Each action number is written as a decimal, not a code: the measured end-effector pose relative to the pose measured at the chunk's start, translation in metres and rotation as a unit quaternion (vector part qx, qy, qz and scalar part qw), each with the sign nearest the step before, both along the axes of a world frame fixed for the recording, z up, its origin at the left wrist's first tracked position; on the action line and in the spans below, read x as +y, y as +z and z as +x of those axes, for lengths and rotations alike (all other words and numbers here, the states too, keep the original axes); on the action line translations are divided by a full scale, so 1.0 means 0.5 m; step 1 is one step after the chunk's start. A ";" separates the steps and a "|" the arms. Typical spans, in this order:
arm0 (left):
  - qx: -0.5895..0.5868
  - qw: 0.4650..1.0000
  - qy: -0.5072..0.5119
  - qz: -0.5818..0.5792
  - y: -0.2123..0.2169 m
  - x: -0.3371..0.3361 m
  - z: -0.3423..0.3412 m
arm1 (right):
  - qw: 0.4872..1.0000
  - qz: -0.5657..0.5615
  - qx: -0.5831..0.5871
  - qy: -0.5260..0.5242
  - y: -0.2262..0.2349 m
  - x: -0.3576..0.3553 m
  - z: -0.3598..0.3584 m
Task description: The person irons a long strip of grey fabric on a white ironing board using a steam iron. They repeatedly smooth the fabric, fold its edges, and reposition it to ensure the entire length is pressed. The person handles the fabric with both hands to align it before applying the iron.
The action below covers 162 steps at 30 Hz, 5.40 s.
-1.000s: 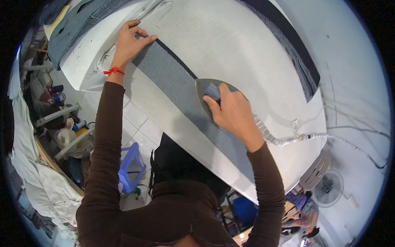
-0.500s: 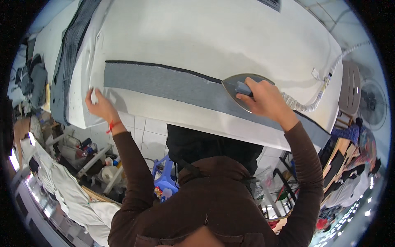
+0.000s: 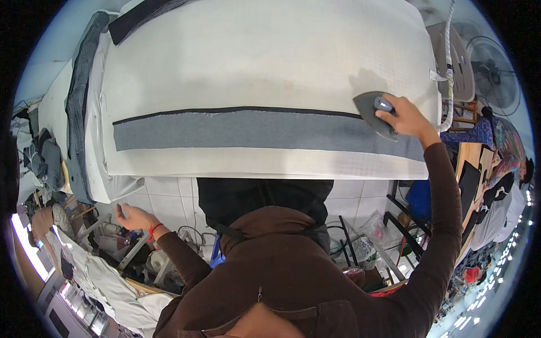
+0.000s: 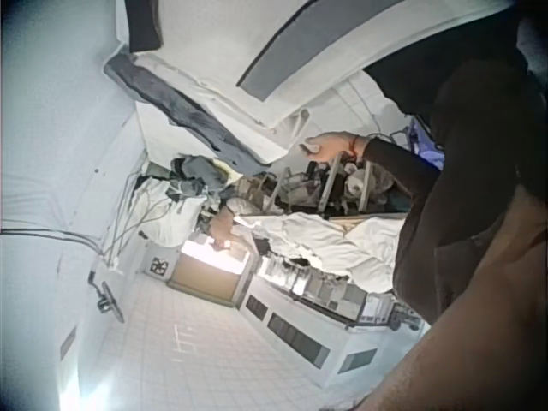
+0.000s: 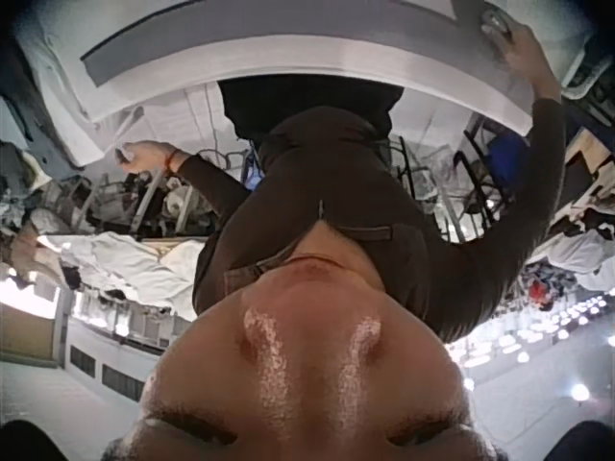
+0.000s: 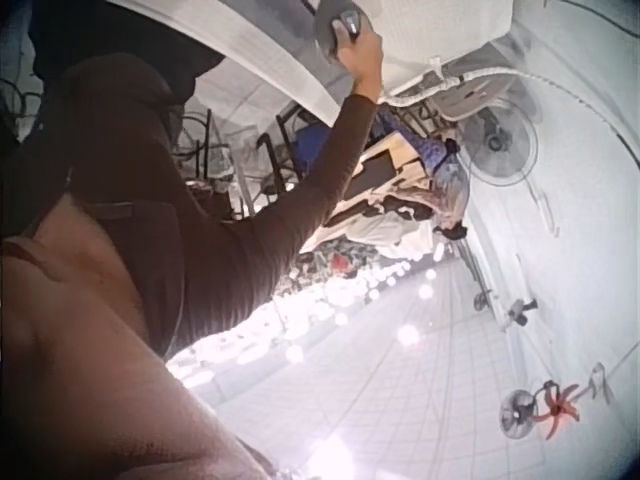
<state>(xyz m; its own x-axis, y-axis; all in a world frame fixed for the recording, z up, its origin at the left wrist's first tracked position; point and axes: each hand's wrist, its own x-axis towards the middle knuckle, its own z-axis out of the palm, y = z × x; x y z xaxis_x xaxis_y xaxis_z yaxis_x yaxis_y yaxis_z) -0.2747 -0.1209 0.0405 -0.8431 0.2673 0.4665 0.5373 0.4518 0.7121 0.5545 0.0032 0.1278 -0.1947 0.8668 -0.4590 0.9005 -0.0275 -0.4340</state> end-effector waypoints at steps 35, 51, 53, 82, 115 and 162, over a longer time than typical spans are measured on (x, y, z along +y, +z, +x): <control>-0.314 0.905 -0.269 -0.095 -0.162 0.151 0.078 | 0.600 0.243 0.306 -0.698 -0.316 -0.464 0.612; 0.058 0.927 -0.167 -0.330 -0.130 0.447 -0.091 | 0.702 0.294 -0.036 -0.648 -0.107 -0.490 0.706; 0.042 0.918 -0.149 -0.365 -0.123 0.465 -0.108 | 0.716 0.319 -0.105 -0.613 -0.093 -0.492 0.699; -0.214 0.877 -0.395 -0.170 0.175 0.449 -0.062 | 0.804 0.354 -0.097 -0.468 0.332 -0.403 0.326; -0.372 0.727 -0.577 -0.018 0.326 0.012 0.558 | 0.831 0.431 0.335 -0.108 0.130 -0.198 -0.784; -0.067 0.584 -0.807 -0.058 0.346 0.179 0.582 | 0.847 0.337 0.362 -0.195 0.287 -0.265 -0.588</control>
<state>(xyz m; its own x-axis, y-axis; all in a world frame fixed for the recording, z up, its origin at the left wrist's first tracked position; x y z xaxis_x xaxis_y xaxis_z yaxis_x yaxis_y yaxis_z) 0.0163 -0.0314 0.2135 0.5241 0.7868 0.3260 0.2717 -0.5172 0.8116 0.2604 -0.1291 0.2713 0.1488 0.9475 0.2830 0.3719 0.2116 -0.9039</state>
